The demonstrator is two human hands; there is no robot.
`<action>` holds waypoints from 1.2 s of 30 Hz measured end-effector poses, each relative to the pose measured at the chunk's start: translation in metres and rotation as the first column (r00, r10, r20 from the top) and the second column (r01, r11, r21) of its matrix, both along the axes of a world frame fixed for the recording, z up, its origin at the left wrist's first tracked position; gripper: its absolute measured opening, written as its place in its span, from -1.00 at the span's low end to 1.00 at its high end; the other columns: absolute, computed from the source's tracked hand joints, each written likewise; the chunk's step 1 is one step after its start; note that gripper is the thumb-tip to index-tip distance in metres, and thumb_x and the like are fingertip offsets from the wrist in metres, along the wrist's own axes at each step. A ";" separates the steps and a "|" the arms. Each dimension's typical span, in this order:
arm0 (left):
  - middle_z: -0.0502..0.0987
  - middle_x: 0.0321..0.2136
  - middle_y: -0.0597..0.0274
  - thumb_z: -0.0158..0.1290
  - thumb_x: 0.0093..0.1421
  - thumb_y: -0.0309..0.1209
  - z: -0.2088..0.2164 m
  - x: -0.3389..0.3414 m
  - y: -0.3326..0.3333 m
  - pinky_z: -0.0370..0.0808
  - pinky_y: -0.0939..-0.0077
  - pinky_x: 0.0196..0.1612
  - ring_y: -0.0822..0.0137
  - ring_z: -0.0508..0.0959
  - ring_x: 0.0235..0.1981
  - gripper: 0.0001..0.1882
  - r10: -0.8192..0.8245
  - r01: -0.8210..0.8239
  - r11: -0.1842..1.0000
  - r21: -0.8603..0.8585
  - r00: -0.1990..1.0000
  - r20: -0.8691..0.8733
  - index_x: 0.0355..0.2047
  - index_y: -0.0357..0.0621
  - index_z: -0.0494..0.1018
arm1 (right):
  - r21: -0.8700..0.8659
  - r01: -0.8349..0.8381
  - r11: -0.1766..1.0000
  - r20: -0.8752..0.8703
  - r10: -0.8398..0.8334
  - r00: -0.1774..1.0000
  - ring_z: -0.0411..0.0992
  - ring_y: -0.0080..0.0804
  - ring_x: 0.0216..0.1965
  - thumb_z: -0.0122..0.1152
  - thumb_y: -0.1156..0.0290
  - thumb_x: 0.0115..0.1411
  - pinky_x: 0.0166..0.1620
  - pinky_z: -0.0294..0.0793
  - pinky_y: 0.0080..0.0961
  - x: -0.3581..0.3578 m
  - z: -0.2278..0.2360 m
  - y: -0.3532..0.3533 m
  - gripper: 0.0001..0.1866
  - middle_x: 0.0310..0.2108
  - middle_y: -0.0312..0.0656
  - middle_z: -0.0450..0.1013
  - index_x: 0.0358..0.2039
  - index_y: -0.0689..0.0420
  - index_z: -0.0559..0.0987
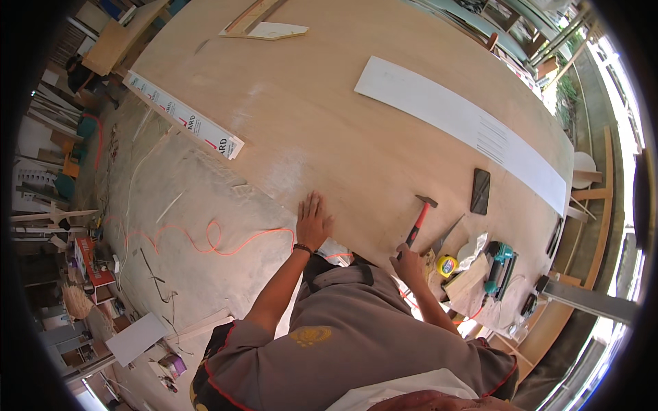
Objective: The person picks up a white board and a piece of wood from a workbench, walks through a workshop, and carries them to a different area near shelving.
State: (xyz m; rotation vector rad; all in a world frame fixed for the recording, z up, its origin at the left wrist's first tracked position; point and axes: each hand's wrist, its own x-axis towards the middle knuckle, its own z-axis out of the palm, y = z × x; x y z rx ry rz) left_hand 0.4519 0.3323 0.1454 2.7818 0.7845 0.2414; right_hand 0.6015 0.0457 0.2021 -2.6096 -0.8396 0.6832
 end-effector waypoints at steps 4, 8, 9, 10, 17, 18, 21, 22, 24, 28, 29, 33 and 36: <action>0.00 0.39 -0.02 -0.04 0.31 -0.16 -0.008 -0.080 -0.003 0.13 0.17 0.35 0.01 0.07 0.38 -0.30 0.110 -0.102 0.988 -0.119 0.992 0.059 0.34 -0.24 0.06 | -0.156 -0.114 0.981 -0.063 0.105 0.992 0.57 -0.07 -0.49 0.39 0.21 0.03 -0.36 0.55 -0.20 0.012 0.007 -0.010 -0.69 -0.57 0.01 0.54 -0.34 0.18 0.60; 0.37 0.15 -0.11 0.02 0.26 -0.20 -0.028 -0.147 -0.025 0.44 0.28 0.11 0.04 0.44 0.14 -0.46 0.471 -0.391 0.689 -0.610 0.881 -0.032 0.16 -0.27 0.33 | -0.027 0.075 0.997 -0.377 -0.079 0.923 0.59 -0.26 -0.57 0.38 0.16 0.09 -0.48 0.53 -0.34 0.066 0.014 0.043 -0.58 -0.73 -0.06 0.49 -0.25 0.29 0.59; 0.46 0.08 -0.12 0.02 0.25 -0.16 -0.040 -0.162 -0.028 0.47 0.28 0.08 0.04 0.50 0.08 -0.48 0.529 -0.433 0.528 -0.731 0.841 -0.116 0.10 -0.27 0.40 | 0.110 0.134 0.985 -0.412 -0.077 0.908 0.56 -0.33 -0.60 0.36 0.20 0.13 -0.53 0.51 -0.40 0.087 -0.001 0.060 -0.63 -0.72 -0.11 0.49 -0.24 0.28 0.60; 0.50 0.02 -0.11 0.02 0.23 -0.12 -0.048 -0.175 -0.033 0.47 0.28 0.08 0.02 0.52 0.04 -0.48 0.520 -0.501 0.468 -0.728 0.822 -0.232 0.05 -0.26 0.44 | 0.234 0.193 0.953 -0.453 -0.069 0.889 0.54 -0.40 -0.62 0.33 0.24 0.17 -0.58 0.49 -0.46 0.111 -0.015 0.082 -0.67 -0.71 -0.16 0.49 -0.22 0.27 0.60; 0.64 -0.23 0.01 0.03 0.20 0.02 -0.107 -0.274 -0.123 0.53 0.25 -0.01 0.08 0.64 -0.16 -0.51 0.785 -0.799 0.365 -0.478 0.541 -0.303 -0.14 -0.16 0.57 | -0.001 0.985 0.171 -1.000 -0.003 -0.001 0.29 -0.03 0.18 0.21 0.16 0.24 0.17 0.45 -0.23 0.284 -0.059 0.272 -0.22 0.22 0.09 0.17 0.26 0.40 0.10; 0.65 -0.27 0.05 0.05 0.21 0.00 -0.108 -0.283 -0.141 0.56 0.29 -0.09 0.15 0.66 -0.23 -0.53 0.833 -0.822 0.269 -0.502 0.460 -0.307 -0.16 -0.16 0.57 | -0.049 0.991 0.127 -0.999 -0.023 -0.047 0.26 -0.04 0.21 0.19 0.13 0.25 0.18 0.44 -0.20 0.298 -0.060 0.291 -0.19 0.24 0.05 0.16 0.27 0.39 0.08; 0.65 -0.39 0.19 0.11 0.21 -0.09 -0.110 -0.322 -0.223 0.61 0.42 -0.38 0.36 0.67 -0.42 -0.63 0.917 -0.839 -0.114 -0.533 0.118 -0.381 -0.19 -0.13 0.56 | -0.126 0.985 0.117 -0.987 -0.111 -0.113 0.22 -0.13 0.25 0.14 0.02 0.24 0.22 0.37 -0.12 0.313 -0.068 0.346 -0.15 0.27 -0.07 0.15 0.31 0.31 0.05; 0.64 -0.41 0.22 0.12 0.21 -0.10 -0.112 -0.334 -0.250 0.60 0.44 -0.44 0.40 0.65 -0.44 -0.65 0.922 -0.832 -0.192 -0.520 0.029 -0.386 -0.20 -0.12 0.56 | -0.103 0.988 0.119 -0.990 -0.104 -0.091 0.23 -0.16 0.24 0.09 0.01 0.27 0.22 0.37 -0.13 0.331 -0.076 0.353 -0.22 0.26 -0.08 0.18 0.31 0.25 0.11; 0.64 -0.36 0.12 0.10 0.19 -0.09 -0.105 -0.337 -0.303 0.58 0.33 -0.32 0.25 0.64 -0.33 -0.63 0.884 -0.762 -0.393 -0.514 -0.161 -0.438 -0.22 -0.12 0.58 | -0.043 0.991 0.126 -0.997 -0.062 -0.036 0.27 -0.19 0.21 -0.01 0.01 0.31 0.19 0.41 -0.17 0.353 -0.104 0.364 -0.34 0.24 -0.12 0.24 0.28 0.16 0.23; 0.62 -0.39 0.18 0.08 0.22 -0.13 -0.084 -0.312 -0.382 0.62 0.35 -0.42 0.35 0.64 -0.36 -0.64 0.622 -0.502 -0.733 -0.459 -0.220 -0.752 -0.18 -0.18 0.54 | 0.104 0.988 0.114 -0.994 -0.022 0.107 0.38 -0.22 0.10 -0.11 -0.02 0.34 0.08 0.51 -0.23 0.395 -0.140 0.372 -0.43 0.12 -0.17 0.38 0.18 0.11 0.37; 0.62 -0.38 0.11 0.08 0.21 -0.15 -0.090 -0.307 -0.406 0.62 0.31 -0.39 0.30 0.65 -0.31 -0.64 0.592 -0.458 -0.761 -0.459 -0.200 -0.781 -0.21 -0.22 0.55 | 0.121 0.987 0.108 -0.992 -0.006 0.123 0.40 -0.24 0.07 -0.13 -0.04 0.34 0.06 0.53 -0.25 0.405 -0.146 0.378 -0.43 0.09 -0.17 0.41 0.16 0.11 0.40; 0.58 -0.11 0.15 -0.02 0.32 -0.18 -0.099 -0.296 -0.443 0.65 0.21 -0.35 0.19 0.63 -0.18 -0.60 0.459 -0.599 -0.644 -0.476 0.195 -0.867 0.03 -0.18 0.43 | 0.016 0.996 -0.087 -1.000 0.020 0.018 0.48 -0.26 -0.04 -0.12 -0.05 0.34 -0.05 0.59 -0.30 0.343 -0.106 0.369 -0.46 -0.06 -0.18 0.52 0.05 0.11 0.51; 0.59 -0.13 0.14 -0.03 0.30 -0.08 -0.126 -0.311 -0.419 0.66 0.16 -0.31 0.24 0.64 -0.16 -0.55 0.491 -0.649 -0.418 -0.635 0.427 -0.759 0.03 -0.13 0.46 | 0.173 0.983 -0.056 -0.982 0.061 0.176 0.44 -0.23 -0.15 -0.05 -0.01 0.32 -0.13 0.53 -0.30 0.330 -0.073 0.349 -0.50 -0.11 -0.16 0.48 0.00 0.15 0.50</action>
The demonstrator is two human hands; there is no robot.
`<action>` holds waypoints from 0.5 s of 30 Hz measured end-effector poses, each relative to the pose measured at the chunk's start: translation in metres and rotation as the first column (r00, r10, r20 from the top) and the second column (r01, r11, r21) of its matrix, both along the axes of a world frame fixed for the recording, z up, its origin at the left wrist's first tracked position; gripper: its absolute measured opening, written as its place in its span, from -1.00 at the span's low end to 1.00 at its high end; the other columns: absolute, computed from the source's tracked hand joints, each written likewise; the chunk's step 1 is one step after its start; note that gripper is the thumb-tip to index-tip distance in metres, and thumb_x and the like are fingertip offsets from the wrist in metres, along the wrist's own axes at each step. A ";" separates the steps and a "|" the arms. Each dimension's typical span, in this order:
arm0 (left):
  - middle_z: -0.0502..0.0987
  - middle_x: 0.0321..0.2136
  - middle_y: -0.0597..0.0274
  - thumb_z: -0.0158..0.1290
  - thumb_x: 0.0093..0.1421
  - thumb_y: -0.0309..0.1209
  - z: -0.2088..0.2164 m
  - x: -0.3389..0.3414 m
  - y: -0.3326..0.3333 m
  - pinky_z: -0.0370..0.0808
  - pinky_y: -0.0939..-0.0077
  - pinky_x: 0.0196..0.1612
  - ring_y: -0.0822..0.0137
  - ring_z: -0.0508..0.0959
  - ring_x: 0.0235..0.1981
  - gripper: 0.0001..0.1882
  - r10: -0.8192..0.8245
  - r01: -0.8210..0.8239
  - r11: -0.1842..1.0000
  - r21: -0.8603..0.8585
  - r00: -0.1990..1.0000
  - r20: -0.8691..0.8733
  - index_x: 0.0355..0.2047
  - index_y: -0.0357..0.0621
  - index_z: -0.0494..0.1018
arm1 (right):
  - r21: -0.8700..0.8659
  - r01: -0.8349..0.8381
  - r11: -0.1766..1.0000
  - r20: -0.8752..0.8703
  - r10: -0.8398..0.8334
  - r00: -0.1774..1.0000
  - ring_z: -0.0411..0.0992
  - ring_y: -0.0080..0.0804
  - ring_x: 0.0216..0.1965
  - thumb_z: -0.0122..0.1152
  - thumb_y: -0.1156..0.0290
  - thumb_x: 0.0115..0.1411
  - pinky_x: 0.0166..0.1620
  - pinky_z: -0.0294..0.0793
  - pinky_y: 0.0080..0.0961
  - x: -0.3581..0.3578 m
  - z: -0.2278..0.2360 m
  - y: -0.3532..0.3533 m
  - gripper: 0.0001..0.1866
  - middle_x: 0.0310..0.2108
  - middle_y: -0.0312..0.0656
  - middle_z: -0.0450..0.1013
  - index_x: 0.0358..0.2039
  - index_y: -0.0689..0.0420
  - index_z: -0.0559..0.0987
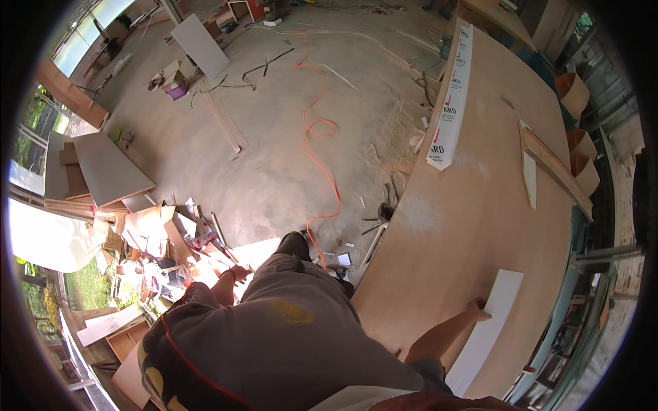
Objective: The person picks up a white board and a piece of wood from a workbench, walks through a workshop, and carries them to a different area near shelving.
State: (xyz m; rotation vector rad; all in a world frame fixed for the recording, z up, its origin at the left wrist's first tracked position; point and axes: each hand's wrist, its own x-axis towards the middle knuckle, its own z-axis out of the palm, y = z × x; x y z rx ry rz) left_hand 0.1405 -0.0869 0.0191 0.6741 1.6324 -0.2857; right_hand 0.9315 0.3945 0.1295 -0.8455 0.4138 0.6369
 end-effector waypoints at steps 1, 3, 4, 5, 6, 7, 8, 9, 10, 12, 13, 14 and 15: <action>0.63 -0.19 0.12 -0.01 0.27 -0.07 0.001 0.016 0.025 0.65 0.13 -0.27 0.27 0.64 -0.15 -0.55 0.524 -0.532 0.847 0.007 0.832 -0.182 -0.05 -0.16 0.52 | -0.033 -0.087 0.996 0.118 0.091 0.989 0.40 -0.18 -0.11 -0.03 0.04 0.33 -0.10 0.49 -0.24 -0.007 0.015 -0.002 -0.50 -0.08 -0.11 0.43 0.05 0.19 0.45; 0.64 -0.37 0.21 0.09 0.21 -0.03 0.006 0.003 0.074 0.63 0.39 -0.44 0.37 0.64 -0.41 -0.57 0.378 -0.311 0.915 0.257 0.884 -0.274 -0.12 -0.11 0.55 | 0.046 -0.117 0.992 0.257 0.102 0.961 0.37 -0.21 -0.17 0.04 0.14 0.30 -0.15 0.48 -0.29 0.008 0.031 -0.018 -0.56 -0.14 -0.11 0.41 0.02 0.22 0.45; 0.63 -0.49 0.25 0.15 0.14 0.02 0.011 -0.009 0.091 0.60 0.47 -0.47 0.39 0.62 -0.50 -0.53 0.438 -0.313 0.855 0.414 0.863 -0.253 -0.17 -0.11 0.57 | 0.077 -0.130 0.989 0.307 0.101 0.946 0.36 -0.22 -0.20 0.08 0.19 0.29 -0.18 0.47 -0.31 0.008 0.032 -0.022 -0.59 -0.18 -0.11 0.39 0.00 0.23 0.46; 0.63 -0.49 0.26 0.15 0.13 0.01 0.012 -0.016 0.115 0.59 0.46 -0.48 0.40 0.62 -0.52 -0.56 0.405 -0.235 0.838 0.493 0.872 -0.273 -0.21 -0.10 0.58 | 0.051 -0.153 0.987 0.317 0.129 0.939 0.36 -0.24 -0.21 0.12 0.24 0.27 -0.18 0.47 -0.34 0.000 0.033 -0.024 -0.61 -0.19 -0.11 0.38 -0.01 0.24 0.46; 0.63 -0.50 0.24 0.12 0.13 0.01 0.015 -0.021 0.128 0.60 0.40 -0.40 0.36 0.63 -0.53 -0.56 0.417 -0.238 0.819 0.523 0.872 -0.257 -0.21 -0.10 0.57 | 0.011 -0.197 0.980 0.329 0.182 0.927 0.35 -0.25 -0.22 0.15 0.28 0.25 -0.19 0.46 -0.37 -0.020 0.049 -0.022 -0.63 -0.21 -0.11 0.38 -0.02 0.24 0.46; 0.65 -0.36 0.13 0.06 0.16 0.05 0.026 -0.022 0.151 0.59 0.31 -0.17 0.24 0.66 -0.36 -0.52 0.356 -0.177 0.843 0.507 0.892 -0.280 -0.18 -0.09 0.57 | -0.028 -0.224 0.974 0.346 0.220 0.912 0.35 -0.27 -0.22 0.18 0.33 0.23 -0.20 0.46 -0.40 -0.051 0.077 -0.025 -0.64 -0.22 -0.10 0.37 -0.02 0.25 0.47; 0.59 -0.11 -0.08 0.06 0.15 0.06 0.020 -0.038 0.155 0.44 0.12 0.12 -0.09 0.52 0.02 -0.53 0.317 -0.106 0.815 0.570 0.905 -0.284 -0.17 -0.04 0.60 | -0.005 -0.251 0.968 0.284 0.242 0.928 0.33 -0.30 -0.35 0.22 0.34 0.25 -0.30 0.44 -0.42 -0.078 0.096 -0.022 -0.76 -0.41 -0.15 0.36 -0.19 0.25 0.52; 0.58 -0.10 -0.09 0.05 0.16 0.06 0.016 -0.050 0.168 0.44 0.11 0.12 -0.09 0.52 0.02 -0.53 0.264 -0.043 0.809 0.586 0.917 -0.298 -0.16 -0.03 0.60 | -0.017 -0.291 0.957 0.298 0.283 0.912 0.32 -0.31 -0.36 0.23 0.33 0.25 -0.31 0.44 -0.43 -0.105 0.114 -0.023 -0.75 -0.41 -0.15 0.35 -0.18 0.25 0.52; 0.59 -0.12 -0.11 0.04 0.17 0.07 0.038 -0.039 0.208 0.44 0.11 0.11 -0.10 0.53 0.01 -0.52 0.301 -0.102 0.819 0.564 0.915 -0.270 -0.16 -0.04 0.60 | -0.029 -0.292 0.956 0.345 0.283 0.895 0.31 -0.32 -0.37 0.24 0.31 0.25 -0.31 0.44 -0.44 -0.128 0.133 -0.035 -0.73 -0.42 -0.15 0.34 -0.17 0.25 0.52; 0.59 -0.11 -0.11 0.04 0.16 0.09 0.055 -0.048 0.242 0.44 0.13 0.12 -0.09 0.53 0.02 -0.50 0.269 -0.095 0.825 0.558 0.933 -0.238 -0.15 -0.03 0.59 | -0.039 -0.341 0.939 0.371 0.331 0.868 0.29 -0.35 -0.40 0.25 0.29 0.25 -0.32 0.42 -0.45 -0.195 0.170 -0.039 -0.71 -0.44 -0.16 0.31 -0.15 0.24 0.51; 0.58 -0.09 -0.09 0.04 0.16 0.10 0.059 -0.054 0.254 0.44 0.14 0.12 -0.09 0.53 0.01 -0.50 0.235 -0.082 0.829 0.553 0.949 -0.212 -0.14 -0.01 0.59 | -0.034 -0.368 0.929 0.377 0.353 0.856 0.27 -0.36 -0.41 0.26 0.28 0.25 -0.33 0.41 -0.46 -0.234 0.189 -0.040 -0.69 -0.46 -0.17 0.29 -0.15 0.24 0.51; 0.59 -0.09 -0.02 0.02 0.21 0.07 0.047 -0.064 0.258 0.48 0.21 0.08 0.01 0.57 -0.03 -0.53 0.198 -0.016 0.788 0.615 0.953 -0.228 -0.11 0.00 0.58 | -0.023 -0.405 0.914 0.373 0.384 0.845 0.25 -0.38 -0.42 0.27 0.27 0.25 -0.34 0.40 -0.47 -0.273 0.204 -0.036 -0.68 -0.48 -0.18 0.27 -0.14 0.24 0.50; 0.57 -0.05 0.06 0.02 0.23 0.03 0.078 -0.058 0.281 0.48 0.25 0.08 0.05 0.57 -0.04 -0.55 0.235 -0.103 0.785 0.611 0.962 -0.139 -0.11 -0.01 0.58 | -0.010 -0.426 0.905 0.372 0.399 0.838 0.23 -0.40 -0.44 0.27 0.27 0.25 -0.34 0.39 -0.48 -0.301 0.215 -0.037 -0.68 -0.50 -0.19 0.25 -0.13 0.24 0.50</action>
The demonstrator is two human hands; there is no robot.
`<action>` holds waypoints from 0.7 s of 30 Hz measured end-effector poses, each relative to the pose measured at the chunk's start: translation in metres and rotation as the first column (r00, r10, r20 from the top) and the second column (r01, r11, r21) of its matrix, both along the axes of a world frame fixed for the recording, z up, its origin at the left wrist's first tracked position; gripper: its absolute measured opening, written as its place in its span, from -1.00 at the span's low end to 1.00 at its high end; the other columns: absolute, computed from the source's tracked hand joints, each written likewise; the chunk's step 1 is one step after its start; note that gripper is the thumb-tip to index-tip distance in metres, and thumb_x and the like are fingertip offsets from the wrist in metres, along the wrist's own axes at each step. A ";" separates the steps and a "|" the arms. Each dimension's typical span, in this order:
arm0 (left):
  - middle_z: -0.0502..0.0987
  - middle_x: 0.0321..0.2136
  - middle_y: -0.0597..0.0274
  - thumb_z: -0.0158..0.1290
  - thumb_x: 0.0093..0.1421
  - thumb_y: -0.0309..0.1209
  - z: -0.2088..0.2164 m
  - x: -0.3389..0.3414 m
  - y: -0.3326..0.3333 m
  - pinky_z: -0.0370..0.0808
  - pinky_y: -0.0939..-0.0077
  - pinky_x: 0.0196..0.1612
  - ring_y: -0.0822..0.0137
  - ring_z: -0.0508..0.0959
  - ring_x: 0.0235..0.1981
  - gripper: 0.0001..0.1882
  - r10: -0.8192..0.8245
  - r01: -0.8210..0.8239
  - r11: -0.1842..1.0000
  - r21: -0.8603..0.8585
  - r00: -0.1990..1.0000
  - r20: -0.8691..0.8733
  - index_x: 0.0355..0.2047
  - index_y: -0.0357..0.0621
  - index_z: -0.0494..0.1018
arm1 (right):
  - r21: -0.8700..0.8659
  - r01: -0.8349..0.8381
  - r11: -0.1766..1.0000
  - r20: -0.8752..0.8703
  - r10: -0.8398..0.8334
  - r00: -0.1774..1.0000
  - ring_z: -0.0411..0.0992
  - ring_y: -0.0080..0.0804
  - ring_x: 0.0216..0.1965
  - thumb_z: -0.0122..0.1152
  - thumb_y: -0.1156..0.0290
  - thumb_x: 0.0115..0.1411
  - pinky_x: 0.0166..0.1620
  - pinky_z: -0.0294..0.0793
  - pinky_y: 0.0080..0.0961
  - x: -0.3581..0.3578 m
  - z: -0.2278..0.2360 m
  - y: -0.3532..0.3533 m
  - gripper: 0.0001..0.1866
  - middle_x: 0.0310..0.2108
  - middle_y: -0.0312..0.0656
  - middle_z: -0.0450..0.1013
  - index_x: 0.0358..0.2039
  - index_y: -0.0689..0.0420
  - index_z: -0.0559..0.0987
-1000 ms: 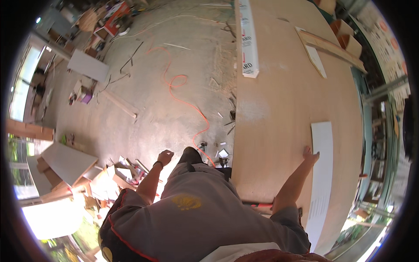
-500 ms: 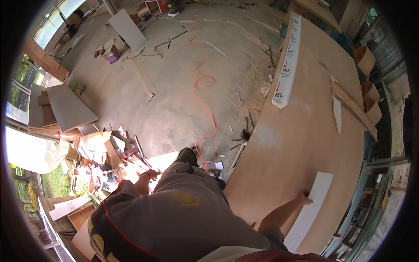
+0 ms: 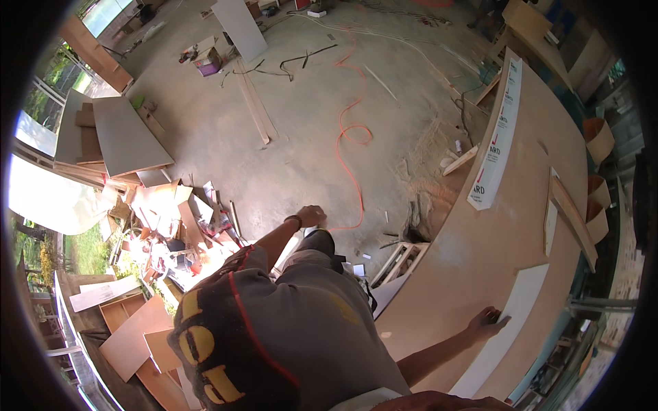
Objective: The person picks up a white board and a piece of wood from a workbench, walks through a workshop, and carries them to a different area near shelving.
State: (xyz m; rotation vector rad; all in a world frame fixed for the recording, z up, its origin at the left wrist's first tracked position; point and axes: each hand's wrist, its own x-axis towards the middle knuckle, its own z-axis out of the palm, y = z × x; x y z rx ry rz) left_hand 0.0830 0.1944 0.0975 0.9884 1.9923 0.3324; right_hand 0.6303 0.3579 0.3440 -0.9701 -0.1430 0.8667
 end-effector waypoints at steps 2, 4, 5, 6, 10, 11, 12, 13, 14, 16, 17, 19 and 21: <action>0.60 -0.11 0.13 0.01 0.29 -0.09 -0.041 -0.030 0.002 0.51 0.36 0.02 0.15 0.59 -0.08 -0.63 -0.114 0.094 0.937 0.336 0.993 0.040 -0.11 -0.06 0.57 | 0.014 -0.125 0.992 -0.056 0.125 0.991 0.19 -0.43 -0.46 0.27 0.27 0.25 -0.36 0.36 -0.51 -0.066 0.015 0.016 -0.68 -0.54 -0.22 0.21 -0.13 0.24 0.50; 0.59 -0.13 0.24 0.02 0.31 -0.15 0.033 -0.007 0.074 0.55 0.43 -0.08 0.36 0.59 -0.12 -0.68 -0.089 -0.011 0.952 0.307 0.947 0.310 -0.10 -0.09 0.55 | 0.060 -0.113 0.992 -0.077 0.118 0.990 0.17 -0.44 -0.49 0.27 0.28 0.25 -0.39 0.33 -0.53 -0.097 0.010 0.017 -0.70 -0.56 -0.23 0.19 -0.15 0.22 0.49; 0.64 -0.26 0.11 0.05 0.27 -0.12 0.045 -0.011 0.083 0.56 0.37 -0.14 0.25 0.65 -0.26 -0.64 -0.080 -0.071 0.910 0.410 0.937 0.341 -0.12 -0.13 0.55 | 0.079 -0.126 0.989 -0.105 0.134 0.985 0.17 -0.45 -0.50 0.27 0.28 0.25 -0.40 0.31 -0.55 -0.121 0.011 0.017 -0.71 -0.57 -0.24 0.19 -0.16 0.21 0.49; 0.63 -0.25 0.13 0.05 0.27 -0.12 0.058 -0.019 0.096 0.56 0.38 -0.14 0.28 0.64 -0.26 -0.62 -0.099 -0.098 0.899 0.426 0.904 0.416 -0.09 -0.15 0.53 | 0.092 -0.161 0.983 -0.109 0.170 0.979 0.17 -0.48 -0.52 0.27 0.27 0.24 -0.44 0.30 -0.59 -0.151 0.015 0.020 -0.71 -0.55 -0.25 0.23 -0.15 0.18 0.49; 0.58 -0.13 0.22 0.03 0.32 -0.14 0.127 -0.048 0.155 0.53 0.41 -0.09 0.37 0.58 -0.14 -0.55 -0.247 -0.051 0.913 0.404 0.719 0.650 0.08 -0.17 0.40 | 0.104 -0.175 0.979 -0.110 0.186 0.976 0.20 -0.56 -0.56 0.23 0.27 0.24 -0.49 0.26 -0.64 -0.248 0.033 0.031 -0.79 -0.54 -0.33 0.31 -0.20 0.08 0.48; 0.56 -0.07 0.24 0.01 0.34 -0.14 0.145 -0.058 0.168 0.52 0.41 -0.07 0.38 0.56 -0.08 -0.52 -0.273 -0.012 0.925 0.379 0.673 0.687 0.14 -0.16 0.35 | 0.068 -0.140 0.988 -0.106 0.147 0.983 0.17 -0.58 -0.58 0.23 0.28 0.23 -0.50 0.25 -0.62 -0.278 0.047 0.032 -0.82 -0.59 -0.35 0.27 -0.25 0.06 0.47; 0.54 -0.04 0.20 0.02 0.33 -0.13 0.159 -0.067 0.180 0.51 0.40 -0.04 0.37 0.55 -0.05 -0.50 -0.306 0.016 0.925 0.381 0.625 0.718 0.16 -0.16 0.33 | 0.032 -0.117 0.993 -0.106 0.120 0.987 0.15 -0.59 -0.60 0.22 0.30 0.23 -0.50 0.25 -0.60 -0.307 0.060 0.031 -0.85 -0.64 -0.38 0.22 -0.31 0.04 0.46; 0.52 -0.01 0.16 0.02 0.33 -0.12 0.171 -0.075 0.191 0.50 0.39 -0.02 0.36 0.54 -0.03 -0.47 -0.332 0.040 0.924 0.379 0.573 0.749 0.19 -0.16 0.30 | -0.078 -0.078 0.994 -0.074 0.072 0.995 0.23 -0.63 -0.59 0.17 0.29 0.22 -0.51 0.22 -0.61 -0.329 0.070 0.029 -0.88 -0.61 -0.40 0.32 -0.30 0.01 0.47; 0.49 0.02 0.12 0.03 0.33 -0.10 0.184 -0.082 0.199 0.49 0.38 0.00 0.35 0.52 0.00 -0.45 -0.348 0.059 0.925 0.374 0.526 0.776 0.21 -0.16 0.28 | -0.136 -0.116 0.984 -0.053 0.110 0.992 0.26 -0.63 -0.56 0.17 0.30 0.21 -0.49 0.24 -0.60 -0.347 0.079 0.027 -0.89 -0.59 -0.40 0.34 -0.30 0.01 0.47; 0.43 0.09 0.02 0.09 0.28 -0.10 0.217 -0.086 0.208 0.48 0.31 0.03 0.28 0.51 0.04 -0.38 -0.407 -0.016 0.810 0.586 0.704 0.582 0.24 -0.15 0.24 | -0.260 -0.194 0.946 -0.034 0.192 0.981 0.32 -0.63 -0.52 0.15 0.31 0.19 -0.45 0.27 -0.57 -0.377 0.089 0.021 -0.89 -0.54 -0.41 0.38 -0.30 0.02 0.47; 0.39 0.13 -0.03 0.12 0.26 -0.09 0.232 -0.089 0.208 0.48 0.28 0.04 0.24 0.50 0.06 -0.34 -0.418 -0.023 0.733 0.680 0.773 0.477 0.25 -0.14 0.22 | -0.274 -0.222 0.936 -0.054 0.215 0.975 0.34 -0.58 -0.44 0.15 0.33 0.17 -0.38 0.29 -0.51 -0.381 0.082 0.016 -0.85 -0.46 -0.37 0.39 -0.25 0.03 0.47; 0.29 0.20 -0.03 0.18 0.19 -0.13 0.259 -0.104 0.222 0.47 0.18 0.06 0.13 0.51 0.03 -0.29 -0.467 0.323 0.258 0.911 0.867 -0.175 0.26 -0.12 0.21 | -0.290 -0.274 0.917 -0.101 0.256 0.962 0.39 -0.49 -0.29 0.14 0.36 0.13 -0.23 0.33 -0.38 -0.377 0.057 0.008 -0.74 -0.30 -0.30 0.42 -0.15 0.06 0.46; 0.28 0.22 -0.01 0.22 0.14 -0.19 0.274 -0.110 0.233 0.47 0.12 0.06 0.05 0.52 0.01 -0.28 -0.466 0.510 -0.037 0.859 0.751 -0.467 0.26 -0.09 0.21 | -0.369 -0.283 0.885 -0.119 0.257 0.959 0.37 -0.46 -0.22 0.14 0.38 0.10 -0.14 0.31 -0.28 -0.386 0.046 0.001 -0.73 -0.26 -0.27 0.40 -0.16 0.08 0.45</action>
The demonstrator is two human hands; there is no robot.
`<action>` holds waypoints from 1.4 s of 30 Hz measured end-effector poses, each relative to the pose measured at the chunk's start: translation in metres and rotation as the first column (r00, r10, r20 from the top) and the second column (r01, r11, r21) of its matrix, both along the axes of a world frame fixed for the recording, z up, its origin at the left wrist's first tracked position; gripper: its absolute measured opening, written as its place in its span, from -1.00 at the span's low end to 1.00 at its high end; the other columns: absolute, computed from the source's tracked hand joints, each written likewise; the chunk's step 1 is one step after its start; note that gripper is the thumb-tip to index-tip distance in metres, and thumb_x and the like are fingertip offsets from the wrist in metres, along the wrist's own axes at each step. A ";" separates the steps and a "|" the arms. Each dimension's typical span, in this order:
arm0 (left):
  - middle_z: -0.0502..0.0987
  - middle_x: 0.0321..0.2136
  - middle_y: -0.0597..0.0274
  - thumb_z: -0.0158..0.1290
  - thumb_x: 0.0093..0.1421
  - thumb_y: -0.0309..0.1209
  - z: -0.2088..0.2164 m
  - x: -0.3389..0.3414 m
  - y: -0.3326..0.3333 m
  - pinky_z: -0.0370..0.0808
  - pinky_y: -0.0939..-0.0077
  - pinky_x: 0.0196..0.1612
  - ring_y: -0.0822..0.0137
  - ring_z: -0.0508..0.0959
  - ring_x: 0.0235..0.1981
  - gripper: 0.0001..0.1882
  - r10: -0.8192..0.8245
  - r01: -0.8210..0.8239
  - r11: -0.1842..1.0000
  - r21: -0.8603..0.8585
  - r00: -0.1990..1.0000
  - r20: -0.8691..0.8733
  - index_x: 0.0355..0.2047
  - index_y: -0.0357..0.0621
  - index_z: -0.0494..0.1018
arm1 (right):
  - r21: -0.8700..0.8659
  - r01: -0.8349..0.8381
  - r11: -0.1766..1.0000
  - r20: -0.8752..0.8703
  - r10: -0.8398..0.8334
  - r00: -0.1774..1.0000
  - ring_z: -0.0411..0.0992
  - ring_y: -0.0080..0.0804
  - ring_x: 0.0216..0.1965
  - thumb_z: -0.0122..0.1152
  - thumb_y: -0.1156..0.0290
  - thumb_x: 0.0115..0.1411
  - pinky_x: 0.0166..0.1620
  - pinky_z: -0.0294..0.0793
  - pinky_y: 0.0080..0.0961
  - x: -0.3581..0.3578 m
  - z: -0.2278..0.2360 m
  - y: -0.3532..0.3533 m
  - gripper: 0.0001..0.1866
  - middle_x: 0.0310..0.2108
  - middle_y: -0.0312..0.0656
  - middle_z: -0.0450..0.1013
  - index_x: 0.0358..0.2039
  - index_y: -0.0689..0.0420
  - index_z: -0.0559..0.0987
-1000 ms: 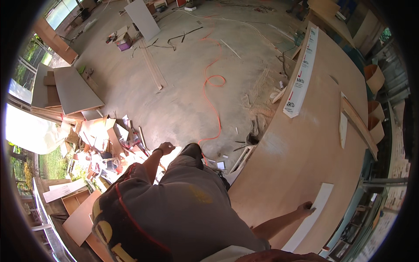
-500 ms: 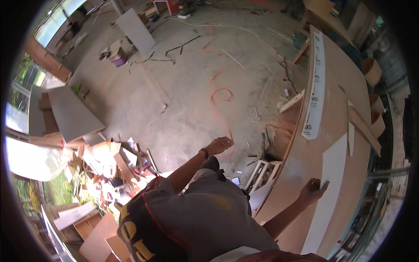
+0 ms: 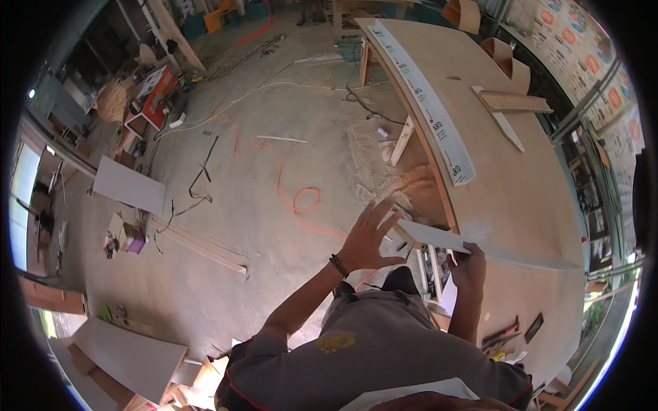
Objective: The person picks up a white board and a piece of wood from a workbench, walks through a workshop, and carries them to a different area near shelving.
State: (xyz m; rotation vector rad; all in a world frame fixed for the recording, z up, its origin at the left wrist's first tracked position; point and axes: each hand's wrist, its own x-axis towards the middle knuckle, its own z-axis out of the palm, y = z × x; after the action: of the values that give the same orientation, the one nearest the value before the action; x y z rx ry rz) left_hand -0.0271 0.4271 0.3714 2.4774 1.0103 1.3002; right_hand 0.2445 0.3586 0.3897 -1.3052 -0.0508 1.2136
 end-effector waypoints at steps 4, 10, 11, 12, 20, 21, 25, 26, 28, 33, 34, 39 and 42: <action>0.47 0.06 0.08 0.27 0.09 -0.24 -0.021 0.018 -0.002 0.49 0.19 0.04 0.06 0.54 -0.01 -0.39 -0.276 0.303 0.882 -0.361 0.953 0.125 0.15 -0.05 0.36 | -0.064 -0.009 0.998 0.069 0.013 0.998 0.33 -0.38 -0.12 0.14 0.37 0.07 -0.05 0.28 -0.19 -0.010 -0.017 -0.004 -0.70 -0.16 -0.22 0.36 -0.15 0.10 0.44; 0.62 -0.19 0.08 0.21 0.10 -0.43 -0.112 0.049 0.006 0.53 0.30 -0.06 0.06 0.60 -0.15 -0.69 -0.252 0.339 0.755 -0.561 0.940 0.229 -0.11 -0.09 0.55 | -0.202 0.084 0.976 0.231 -0.036 0.972 0.28 -0.33 -0.03 0.24 0.25 0.00 -0.06 0.29 -0.18 -0.001 -0.083 0.002 -0.54 -0.06 -0.23 0.32 -0.06 0.07 0.44; 0.62 -0.20 0.06 0.18 0.10 -0.49 -0.123 0.051 0.006 0.53 0.28 -0.07 0.04 0.60 -0.16 -0.71 -0.251 0.352 0.754 -0.555 0.935 0.251 -0.12 -0.10 0.55 | -0.210 0.087 0.974 0.236 -0.035 0.971 0.27 -0.32 -0.02 0.26 0.22 -0.02 -0.06 0.30 -0.18 0.001 -0.095 0.002 -0.50 -0.06 -0.23 0.31 -0.04 0.07 0.44; 0.62 -0.20 0.08 0.19 0.11 -0.46 -0.133 0.049 0.008 0.53 0.29 -0.08 0.05 0.61 -0.15 -0.72 -0.243 0.356 0.734 -0.579 0.933 0.266 -0.13 -0.11 0.56 | -0.183 0.091 0.979 0.252 -0.043 0.967 0.19 -0.28 -0.03 0.31 0.20 -0.04 -0.04 0.27 -0.12 0.004 -0.108 0.005 -0.48 0.01 -0.19 0.24 -0.04 -0.01 0.43; 0.62 -0.19 0.11 0.24 0.12 -0.39 -0.113 0.063 0.044 0.55 0.34 -0.09 0.09 0.62 -0.13 -0.71 -0.096 0.338 0.768 -0.544 0.901 0.424 -0.13 -0.11 0.55 | -0.270 0.438 0.857 0.232 -0.384 0.894 0.26 -0.18 0.10 0.31 0.00 -0.05 0.03 0.31 0.00 0.074 -0.100 0.044 -0.15 0.10 -0.15 0.27 0.23 0.04 0.26; 0.62 -0.19 0.12 0.25 0.11 -0.39 -0.118 0.063 0.052 0.55 0.34 -0.09 0.10 0.62 -0.14 -0.70 -0.156 0.353 0.742 -0.570 0.918 0.365 -0.13 -0.11 0.55 | -0.258 0.481 0.838 0.219 -0.435 0.874 0.26 -0.14 0.12 0.29 0.02 -0.02 0.07 0.30 0.07 0.085 -0.097 0.050 -0.18 0.12 -0.13 0.27 0.23 0.05 0.27; 0.63 -0.22 0.14 0.26 0.10 -0.35 -0.140 0.056 0.079 0.54 0.32 -0.10 0.12 0.63 -0.19 -0.70 -0.295 0.358 0.664 -0.656 0.932 0.210 -0.14 -0.09 0.57 | -0.173 0.517 0.838 0.175 -0.491 0.853 0.24 0.01 0.18 0.21 0.12 0.10 0.14 0.23 0.23 0.150 -0.123 0.062 -0.28 0.19 0.00 0.23 0.25 0.07 0.27; 0.63 -0.22 0.15 0.25 0.10 -0.35 -0.137 0.056 0.082 0.54 0.32 -0.11 0.11 0.63 -0.19 -0.71 -0.296 0.348 0.653 -0.672 0.935 0.196 -0.15 -0.08 0.58 | -0.226 0.555 0.800 0.171 -0.529 0.831 0.23 0.01 0.19 0.19 0.14 0.11 0.15 0.23 0.25 0.163 -0.126 0.064 -0.30 0.19 0.00 0.24 0.24 0.08 0.27; 0.64 -0.31 0.15 0.21 0.13 -0.26 -0.121 0.056 0.095 0.54 0.30 -0.23 0.11 0.63 -0.29 -0.74 -0.308 0.356 0.673 -0.648 0.932 0.191 -0.18 -0.02 0.60 | -0.304 0.587 0.750 0.180 -0.560 0.808 0.25 0.04 0.19 0.15 0.20 0.13 0.13 0.27 0.25 0.194 -0.135 0.066 -0.35 0.17 0.01 0.25 0.22 0.10 0.29; 0.64 -0.22 0.23 0.25 0.02 -0.31 -0.102 0.062 0.132 0.53 0.32 -0.10 0.17 0.62 -0.18 -0.66 -0.335 0.317 0.691 -0.650 0.937 0.101 -0.14 0.01 0.60 | -0.235 0.512 0.826 0.165 -0.485 0.859 0.41 0.06 -0.02 0.07 0.41 0.12 -0.05 0.49 0.11 0.231 -0.141 0.067 -0.47 0.02 0.04 0.35 0.13 0.25 0.32; 0.63 -0.18 0.25 0.26 0.01 -0.33 -0.099 0.062 0.143 0.53 0.32 -0.06 0.18 0.61 -0.14 -0.62 -0.336 0.328 0.723 -0.609 0.936 0.106 -0.11 0.02 0.59 | -0.207 0.506 0.838 0.164 -0.480 0.862 0.44 0.06 -0.06 0.07 0.45 0.11 -0.09 0.52 0.08 0.233 -0.137 0.076 -0.48 -0.01 0.05 0.37 0.11 0.28 0.32; 0.59 -0.05 0.21 0.23 0.00 -0.37 -0.080 0.071 0.197 0.49 0.30 0.08 0.16 0.55 0.01 -0.56 -0.275 0.289 0.829 -0.479 0.956 0.101 -0.04 -0.01 0.56 | -0.070 0.517 0.853 0.248 -0.487 0.838 0.46 0.00 -0.07 0.10 0.52 0.10 -0.16 0.54 -0.03 0.222 -0.084 0.131 -0.49 -0.06 0.08 0.40 0.08 0.41 0.31; 0.54 0.04 0.20 0.23 -0.09 -0.31 -0.077 0.058 0.223 0.45 0.21 0.14 0.11 0.50 0.10 -0.45 -0.224 0.269 0.881 -0.389 0.962 0.159 0.01 0.01 0.54 | 0.078 0.479 0.874 0.319 -0.477 0.819 0.46 -0.04 -0.08 0.14 0.49 0.11 -0.15 0.54 -0.17 0.195 -0.045 0.177 -0.47 -0.04 0.10 0.40 0.07 0.50 0.30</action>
State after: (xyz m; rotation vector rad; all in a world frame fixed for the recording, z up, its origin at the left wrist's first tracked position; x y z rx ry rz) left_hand 0.0312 0.6499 0.2940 2.1099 0.8068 1.0110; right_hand 0.4398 0.5351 0.3450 -1.4084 0.0413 0.5573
